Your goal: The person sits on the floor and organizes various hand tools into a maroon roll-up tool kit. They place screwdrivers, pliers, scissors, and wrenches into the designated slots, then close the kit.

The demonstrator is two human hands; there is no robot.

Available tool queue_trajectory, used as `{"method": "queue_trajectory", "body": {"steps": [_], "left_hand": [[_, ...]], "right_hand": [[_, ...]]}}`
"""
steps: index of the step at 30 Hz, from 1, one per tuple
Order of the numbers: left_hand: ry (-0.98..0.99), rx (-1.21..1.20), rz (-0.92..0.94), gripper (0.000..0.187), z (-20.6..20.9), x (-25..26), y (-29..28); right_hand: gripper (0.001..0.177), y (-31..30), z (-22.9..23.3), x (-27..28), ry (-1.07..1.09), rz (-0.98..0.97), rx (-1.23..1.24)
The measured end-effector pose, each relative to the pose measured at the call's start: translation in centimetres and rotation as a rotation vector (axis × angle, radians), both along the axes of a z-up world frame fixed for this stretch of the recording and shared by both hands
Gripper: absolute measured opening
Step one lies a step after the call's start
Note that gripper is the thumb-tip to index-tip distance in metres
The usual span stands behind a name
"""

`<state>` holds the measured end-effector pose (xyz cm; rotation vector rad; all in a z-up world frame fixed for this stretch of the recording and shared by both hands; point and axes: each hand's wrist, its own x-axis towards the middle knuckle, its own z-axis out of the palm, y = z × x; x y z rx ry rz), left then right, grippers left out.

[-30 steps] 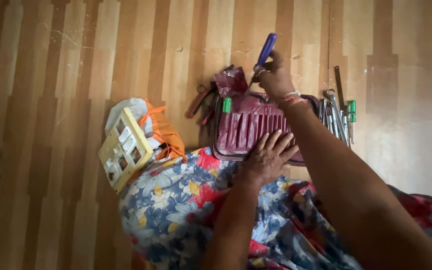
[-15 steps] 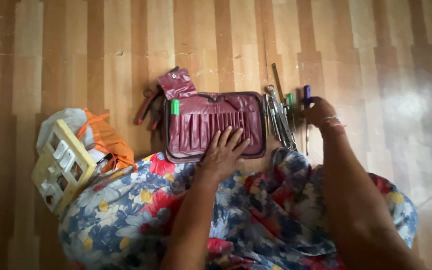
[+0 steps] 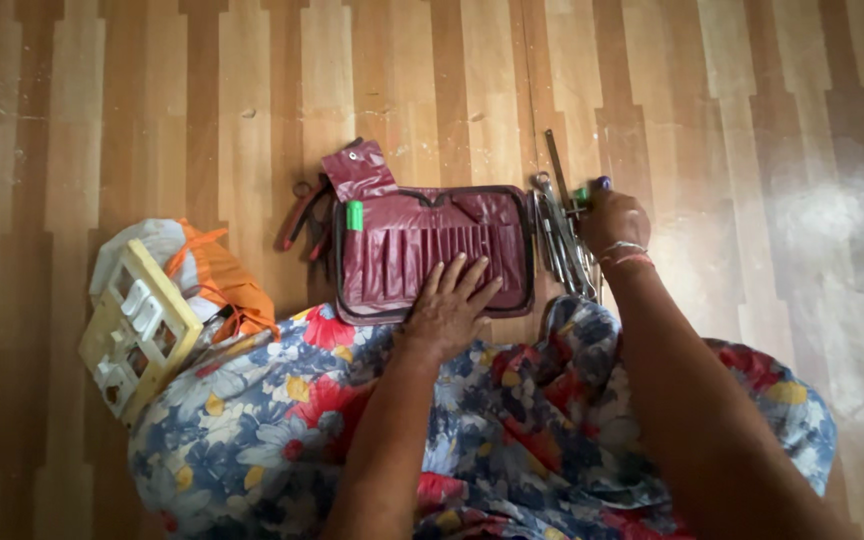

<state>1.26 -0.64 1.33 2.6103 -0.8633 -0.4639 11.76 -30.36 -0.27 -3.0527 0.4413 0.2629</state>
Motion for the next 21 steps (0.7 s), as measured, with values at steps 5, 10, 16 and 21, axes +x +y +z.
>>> {"method": "queue_trajectory", "body": {"steps": [5,10,16,21], "left_hand": [[-0.030,0.040,-0.034,0.073,0.6,-0.5,0.3],[-0.055,0.015,-0.024,0.074,0.6,-0.4,0.5],[-0.012,-0.014,0.002,0.072,0.3,-0.3,0.2],[-0.022,0.016,-0.008,0.069,0.4,-0.5,0.5]], "right_hand": [[0.023,0.5,-2.1,1.2,0.130,0.001,-0.106],[0.024,-0.3,-2.5,1.7,0.139,-0.075,0.003],[0.034,0.2,1.3,1.2,0.308,-0.143,0.104],[0.026,1.4,7.4,0.6,-0.011,-0.233,0.602]]}}
